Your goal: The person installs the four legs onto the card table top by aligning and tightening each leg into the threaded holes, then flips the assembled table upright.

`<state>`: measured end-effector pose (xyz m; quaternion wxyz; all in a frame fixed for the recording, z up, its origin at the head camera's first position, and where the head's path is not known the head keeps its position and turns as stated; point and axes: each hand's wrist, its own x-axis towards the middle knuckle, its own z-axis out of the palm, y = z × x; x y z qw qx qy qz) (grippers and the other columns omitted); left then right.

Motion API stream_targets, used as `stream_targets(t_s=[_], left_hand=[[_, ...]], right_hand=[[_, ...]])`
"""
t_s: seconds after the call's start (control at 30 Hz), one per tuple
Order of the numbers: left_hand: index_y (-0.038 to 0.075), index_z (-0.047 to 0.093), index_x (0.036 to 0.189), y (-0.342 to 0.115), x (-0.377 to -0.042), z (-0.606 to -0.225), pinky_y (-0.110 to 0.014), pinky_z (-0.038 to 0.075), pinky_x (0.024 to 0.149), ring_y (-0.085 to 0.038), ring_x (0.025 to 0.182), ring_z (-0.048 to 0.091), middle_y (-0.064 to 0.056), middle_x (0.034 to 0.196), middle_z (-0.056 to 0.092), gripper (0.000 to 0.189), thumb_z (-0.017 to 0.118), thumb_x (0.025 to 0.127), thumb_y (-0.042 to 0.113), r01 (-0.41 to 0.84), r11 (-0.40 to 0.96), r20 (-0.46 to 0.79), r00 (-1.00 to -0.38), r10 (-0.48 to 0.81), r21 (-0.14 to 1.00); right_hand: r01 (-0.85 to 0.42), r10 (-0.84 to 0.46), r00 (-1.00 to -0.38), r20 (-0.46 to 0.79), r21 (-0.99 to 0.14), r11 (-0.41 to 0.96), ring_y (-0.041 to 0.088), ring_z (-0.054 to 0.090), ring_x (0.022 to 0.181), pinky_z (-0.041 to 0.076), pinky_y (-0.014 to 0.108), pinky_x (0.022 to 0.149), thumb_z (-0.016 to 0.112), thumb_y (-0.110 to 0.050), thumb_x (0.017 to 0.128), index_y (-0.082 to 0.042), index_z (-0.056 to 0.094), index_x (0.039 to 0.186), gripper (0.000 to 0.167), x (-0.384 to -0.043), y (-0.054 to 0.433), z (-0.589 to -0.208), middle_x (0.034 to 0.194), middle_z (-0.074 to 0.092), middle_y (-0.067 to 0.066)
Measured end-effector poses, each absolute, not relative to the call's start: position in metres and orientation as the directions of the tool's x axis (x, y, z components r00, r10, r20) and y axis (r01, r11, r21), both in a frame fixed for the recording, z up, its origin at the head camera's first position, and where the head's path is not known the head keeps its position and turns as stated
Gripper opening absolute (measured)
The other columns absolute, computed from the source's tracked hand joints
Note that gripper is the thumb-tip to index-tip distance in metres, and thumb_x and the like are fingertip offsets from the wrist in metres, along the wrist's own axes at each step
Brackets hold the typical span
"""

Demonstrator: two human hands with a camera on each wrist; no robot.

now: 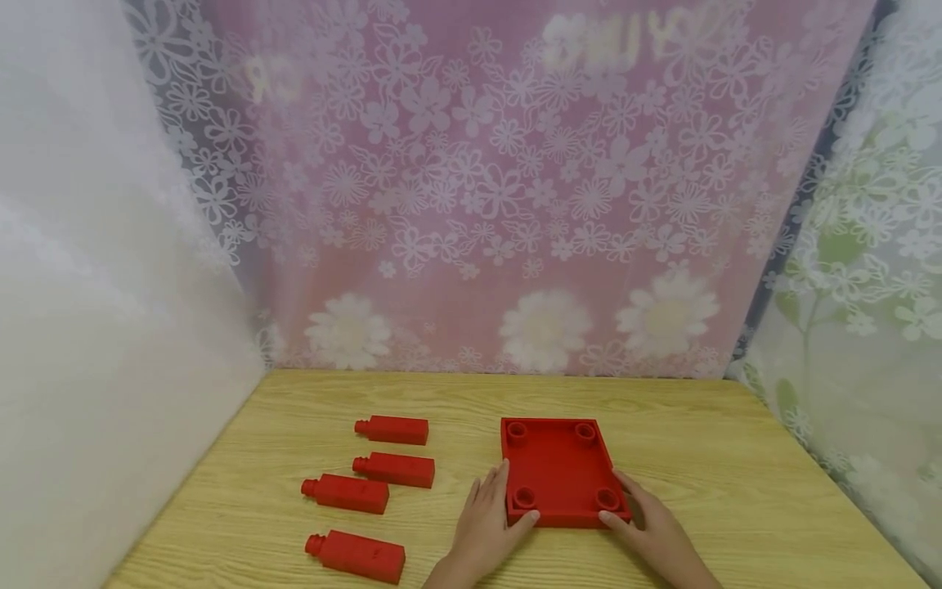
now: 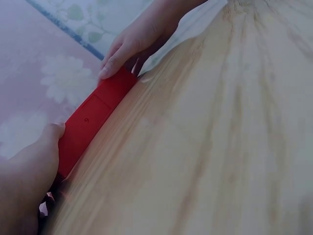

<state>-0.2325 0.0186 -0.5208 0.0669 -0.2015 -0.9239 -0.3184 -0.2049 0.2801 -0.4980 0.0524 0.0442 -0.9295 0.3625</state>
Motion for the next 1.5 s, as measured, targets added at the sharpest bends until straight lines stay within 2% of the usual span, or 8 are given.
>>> stream_targets(t_s=[0.4, 0.63, 1.0, 1.23, 1.5], left_hand=[[0.005, 0.020, 0.146, 0.001, -0.230, -0.517, -0.043, 0.014, 0.107, -0.024, 0.133, 0.024, -0.011, 0.145, 0.030, 0.088, 0.036, 0.085, 0.068, 0.410, 0.704, 0.216, -0.911, 0.352, 0.580], [0.005, 0.019, 0.146, -0.001, -0.229, -0.515, -0.043, 0.013, 0.107, -0.024, 0.134, 0.023, -0.011, 0.145, 0.029, 0.088, 0.039, 0.086, 0.066, 0.396, 0.695, 0.198, -0.915, 0.351, 0.599], [0.003, 0.017, 0.146, -0.005, -0.226, -0.514, -0.045, 0.016, 0.106, -0.028, 0.133, 0.022, -0.016, 0.144, 0.029, 0.084, 0.047, 0.088, 0.056, 0.377, 0.667, 0.199, -0.923, 0.330, 0.643], [0.004, 0.017, 0.146, -0.011, -0.224, -0.513, -0.047, 0.021, 0.104, -0.028, 0.133, 0.021, -0.015, 0.145, 0.028, 0.084, 0.051, 0.087, 0.053, 0.340, 0.662, 0.174, -0.936, 0.305, 0.668], [0.004, 0.018, 0.146, -0.011, -0.221, -0.508, -0.051, 0.025, 0.101, -0.031, 0.132, 0.023, -0.016, 0.144, 0.029, 0.082, 0.055, 0.086, 0.046, 0.293, 0.655, 0.138, -0.950, 0.279, 0.696]], right_hand=[[-0.119, -0.045, -0.991, 0.127, -0.668, 0.735, 0.043, 0.037, 0.121, 0.032, 0.059, 0.092, 0.060, -0.052, 0.083, 0.000, 0.036, 0.138, 0.080, -0.199, 0.260, -0.492, 0.133, 0.041, 0.025], [-0.120, -0.041, -0.990, 0.134, -0.663, 0.738, 0.043, 0.038, 0.120, 0.032, 0.059, 0.092, 0.060, -0.052, 0.082, -0.001, 0.036, 0.138, 0.080, -0.199, 0.257, -0.494, 0.133, 0.042, 0.024], [-0.100, -0.034, -0.994, 0.108, -0.690, 0.717, 0.040, 0.039, 0.121, 0.032, 0.058, 0.093, 0.062, -0.055, 0.079, -0.007, 0.040, 0.138, 0.079, -0.199, 0.255, -0.494, 0.132, 0.045, 0.019], [-0.114, -0.059, -0.993, 0.102, -0.697, 0.708, 0.037, 0.039, 0.121, 0.031, 0.060, 0.092, 0.062, -0.055, 0.079, -0.012, 0.042, 0.138, 0.076, -0.199, 0.254, -0.495, 0.130, 0.049, 0.013], [-0.125, -0.078, -0.992, 0.099, -0.697, 0.706, 0.037, 0.039, 0.121, 0.032, 0.060, 0.091, 0.062, -0.054, 0.080, -0.012, 0.043, 0.138, 0.074, -0.197, 0.252, -0.495, 0.131, 0.048, 0.012]])
